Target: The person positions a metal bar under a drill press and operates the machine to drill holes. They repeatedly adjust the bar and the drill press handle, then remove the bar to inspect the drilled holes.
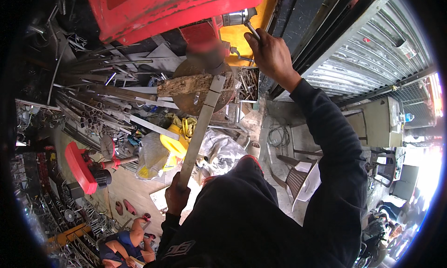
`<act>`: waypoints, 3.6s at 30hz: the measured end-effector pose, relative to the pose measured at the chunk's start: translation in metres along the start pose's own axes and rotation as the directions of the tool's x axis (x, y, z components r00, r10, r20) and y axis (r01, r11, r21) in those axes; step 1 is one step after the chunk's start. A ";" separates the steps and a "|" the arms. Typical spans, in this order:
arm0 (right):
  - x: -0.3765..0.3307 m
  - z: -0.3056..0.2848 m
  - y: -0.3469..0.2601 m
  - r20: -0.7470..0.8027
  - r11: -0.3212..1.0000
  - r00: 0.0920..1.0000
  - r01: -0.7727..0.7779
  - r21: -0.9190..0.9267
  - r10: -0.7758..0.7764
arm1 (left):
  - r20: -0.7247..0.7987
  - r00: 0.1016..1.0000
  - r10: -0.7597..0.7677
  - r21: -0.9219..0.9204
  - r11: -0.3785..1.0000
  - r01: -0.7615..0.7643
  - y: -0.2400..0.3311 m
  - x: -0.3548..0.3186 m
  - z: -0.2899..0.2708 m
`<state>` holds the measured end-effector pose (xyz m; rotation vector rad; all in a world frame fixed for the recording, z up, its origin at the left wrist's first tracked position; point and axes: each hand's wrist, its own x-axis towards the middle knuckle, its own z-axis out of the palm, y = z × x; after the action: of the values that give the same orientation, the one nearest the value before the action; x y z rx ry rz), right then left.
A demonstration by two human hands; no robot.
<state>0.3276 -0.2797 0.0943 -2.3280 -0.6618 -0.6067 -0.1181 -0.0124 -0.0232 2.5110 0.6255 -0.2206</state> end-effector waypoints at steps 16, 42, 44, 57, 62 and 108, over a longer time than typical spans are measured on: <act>-0.001 0.010 0.011 -0.075 0.998 0.996 0.045 0.035 -0.042 | -0.012 1.000 -0.021 -0.002 1.000 0.021 -0.005 0.000 0.006; 0.000 0.011 0.013 -0.072 0.996 0.995 0.072 0.046 -0.068 | -0.147 0.989 0.019 0.090 0.996 -0.006 0.006 0.013 0.021; 0.000 0.011 0.012 -0.078 0.996 0.994 0.080 0.030 -0.077 | -0.166 0.984 0.061 0.087 0.995 -0.047 0.003 0.014 0.021; -0.001 0.011 0.013 -0.071 0.994 0.995 0.068 0.080 -0.062 | -0.094 0.994 0.048 0.105 0.994 -0.038 -0.003 0.015 0.022; -0.001 0.011 0.015 -0.094 0.991 0.992 0.091 0.096 -0.083 | -0.098 0.991 0.086 0.088 0.993 -0.077 -0.005 0.016 0.022; 0.000 0.014 0.015 -0.094 0.993 0.992 0.091 0.069 -0.085 | -0.042 0.994 0.101 0.027 0.995 -0.100 -0.008 0.018 0.018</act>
<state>0.3396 -0.2806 0.0780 -2.1990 -0.7355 -0.7119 -0.1067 -0.0093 -0.0475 2.5695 0.5148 -0.1383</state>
